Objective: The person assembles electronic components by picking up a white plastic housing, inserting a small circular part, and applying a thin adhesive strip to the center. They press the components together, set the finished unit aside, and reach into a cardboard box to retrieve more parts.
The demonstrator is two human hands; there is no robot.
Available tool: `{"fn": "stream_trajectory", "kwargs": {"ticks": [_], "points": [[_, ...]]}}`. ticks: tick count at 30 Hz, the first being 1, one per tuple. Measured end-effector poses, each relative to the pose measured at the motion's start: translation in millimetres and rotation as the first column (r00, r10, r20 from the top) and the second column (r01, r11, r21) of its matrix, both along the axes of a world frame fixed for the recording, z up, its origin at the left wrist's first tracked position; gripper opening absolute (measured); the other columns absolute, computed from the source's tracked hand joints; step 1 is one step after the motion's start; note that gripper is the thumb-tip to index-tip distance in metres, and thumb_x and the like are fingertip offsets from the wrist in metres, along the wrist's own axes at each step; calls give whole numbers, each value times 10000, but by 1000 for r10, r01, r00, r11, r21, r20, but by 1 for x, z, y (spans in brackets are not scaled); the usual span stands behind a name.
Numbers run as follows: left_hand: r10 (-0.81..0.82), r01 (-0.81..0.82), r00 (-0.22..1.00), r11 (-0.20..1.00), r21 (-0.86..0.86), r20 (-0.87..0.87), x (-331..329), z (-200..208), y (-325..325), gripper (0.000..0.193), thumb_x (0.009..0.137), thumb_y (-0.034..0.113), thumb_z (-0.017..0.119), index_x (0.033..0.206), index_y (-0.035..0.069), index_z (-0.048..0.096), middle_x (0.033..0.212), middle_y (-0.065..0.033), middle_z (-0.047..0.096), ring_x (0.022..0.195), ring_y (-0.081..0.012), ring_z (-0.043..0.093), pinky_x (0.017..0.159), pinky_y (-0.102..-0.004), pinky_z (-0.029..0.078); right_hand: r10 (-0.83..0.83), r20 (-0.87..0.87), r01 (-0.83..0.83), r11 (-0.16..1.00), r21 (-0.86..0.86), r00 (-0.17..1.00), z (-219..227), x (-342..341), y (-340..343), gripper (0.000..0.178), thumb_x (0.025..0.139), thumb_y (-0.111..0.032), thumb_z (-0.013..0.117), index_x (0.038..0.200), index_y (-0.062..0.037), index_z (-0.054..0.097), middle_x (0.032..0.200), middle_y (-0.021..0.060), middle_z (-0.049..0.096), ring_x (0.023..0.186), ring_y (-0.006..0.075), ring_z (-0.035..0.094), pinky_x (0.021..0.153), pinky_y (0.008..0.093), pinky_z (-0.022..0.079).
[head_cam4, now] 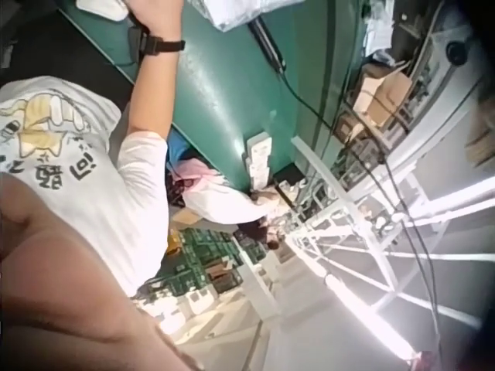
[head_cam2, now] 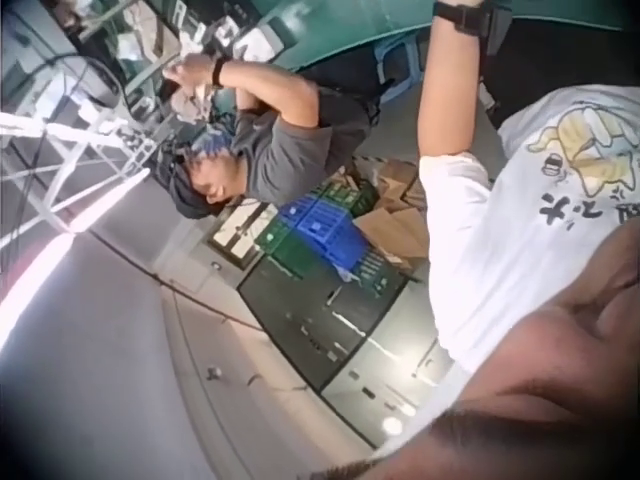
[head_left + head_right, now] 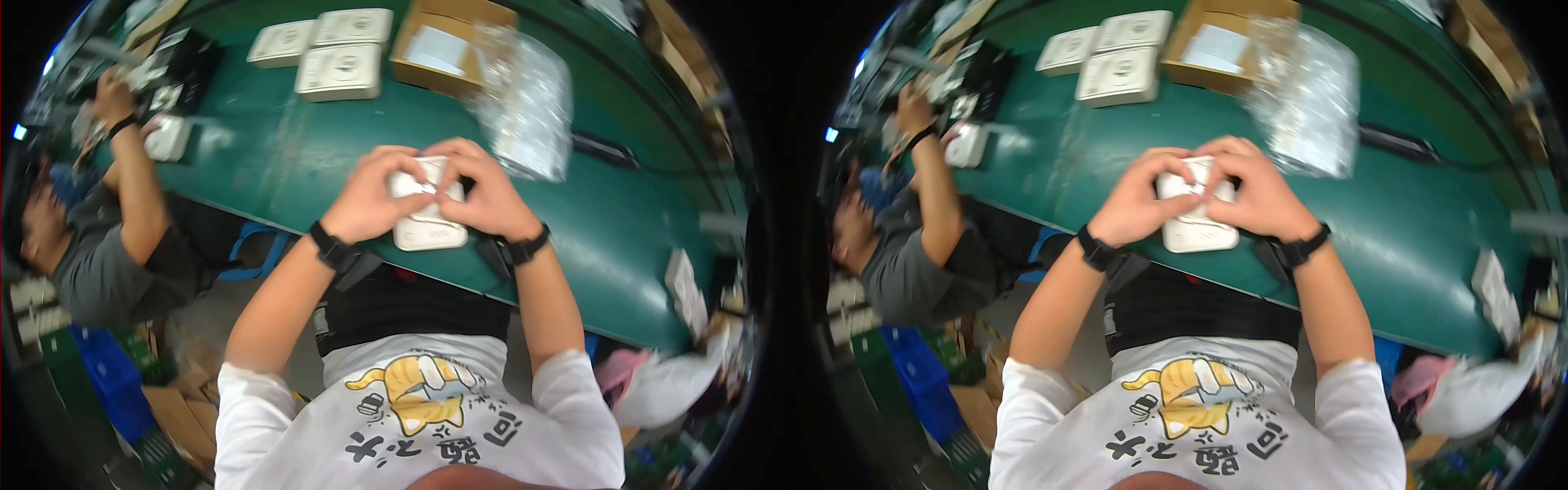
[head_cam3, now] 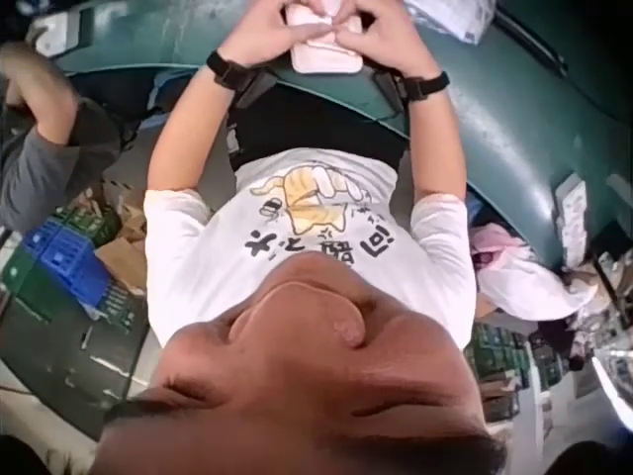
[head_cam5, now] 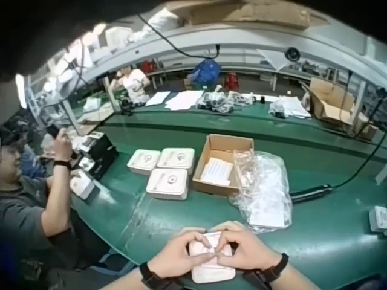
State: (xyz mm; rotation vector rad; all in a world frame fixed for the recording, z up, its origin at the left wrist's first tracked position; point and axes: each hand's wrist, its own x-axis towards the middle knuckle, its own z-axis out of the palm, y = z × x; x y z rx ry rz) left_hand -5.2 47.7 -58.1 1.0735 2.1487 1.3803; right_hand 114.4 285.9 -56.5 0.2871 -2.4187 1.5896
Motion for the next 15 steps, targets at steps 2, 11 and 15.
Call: {"fn": "stream_trajectory", "kwargs": {"ticks": [2,11,15], "points": [[-89,89,996,996,21,21,0,-5,9,389,900,303,1036,1189,171,811,1532,-177,701,1485,-403,627,1282,-504,483,-8,-17,8,1000,2,1000,-2,7,6,161,847,-59,861,943,-64,732,1461,172,751,1360,345,707,1161,449,556],[-36,72,982,978,-195,184,15,18,20,346,904,368,1015,1183,303,822,1640,-31,623,1600,-372,462,1350,-548,271,-127,81,128,992,-7,989,8,22,2,177,806,4,868,939,-19,754,1457,188,778,1305,335,765,1129,435,586],[-11,55,980,974,-221,199,20,22,24,339,914,367,1008,1186,300,816,1652,-35,613,1606,-370,455,1347,-543,258,-115,49,115,993,16,992,10,20,4,173,798,11,875,929,-19,765,1455,187,793,1297,334,778,1129,442,590]]}}
